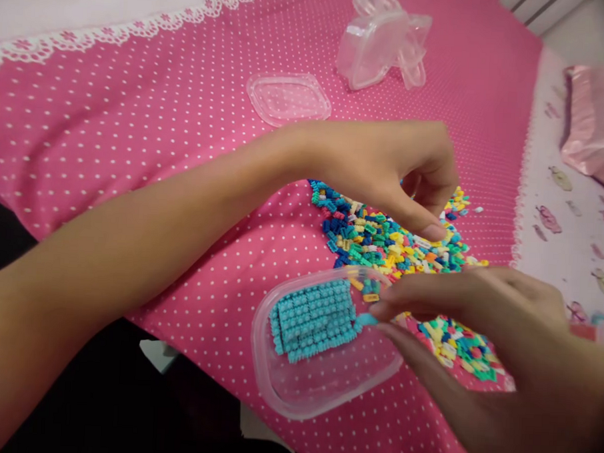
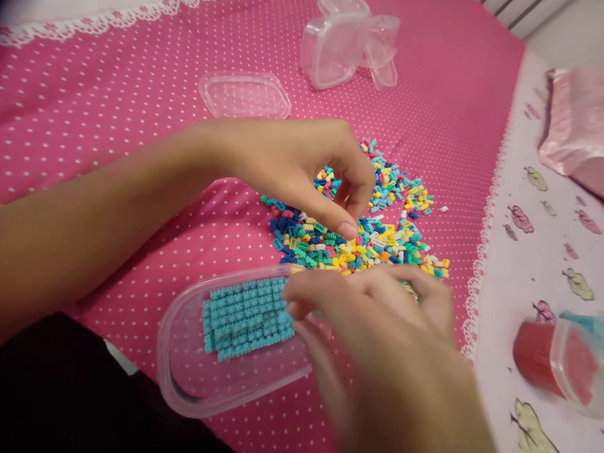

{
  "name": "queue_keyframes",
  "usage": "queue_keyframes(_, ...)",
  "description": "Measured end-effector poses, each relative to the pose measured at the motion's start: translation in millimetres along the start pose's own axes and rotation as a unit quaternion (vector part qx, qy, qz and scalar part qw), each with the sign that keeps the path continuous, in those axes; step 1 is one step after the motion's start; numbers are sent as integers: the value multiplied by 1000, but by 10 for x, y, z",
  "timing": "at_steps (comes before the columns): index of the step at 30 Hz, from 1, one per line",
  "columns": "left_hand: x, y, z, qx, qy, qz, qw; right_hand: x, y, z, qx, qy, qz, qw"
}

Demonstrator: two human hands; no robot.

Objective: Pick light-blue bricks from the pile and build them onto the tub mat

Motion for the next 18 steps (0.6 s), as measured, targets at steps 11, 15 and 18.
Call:
queue_keyframes(11,-6,19,-8,85,20,24,996,237,316,-22,-13,83,19,996)
queue_keyframes(15,-12,21,3,109,16,32,993,252,323,-44,-14,97,19,995)
queue_keyframes(18,-9,26,6,102,17,36,994,251,330,-52,-18,89,18,996)
Point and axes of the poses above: each hand's wrist, its own z-axis towards the middle knuckle, its own x-axis out of the palm, y = z × x, the point moved 5 cm from there along z, towards the middle knuckle, and after that the axes turned 13 degrees about x, right-handed, at the moved point
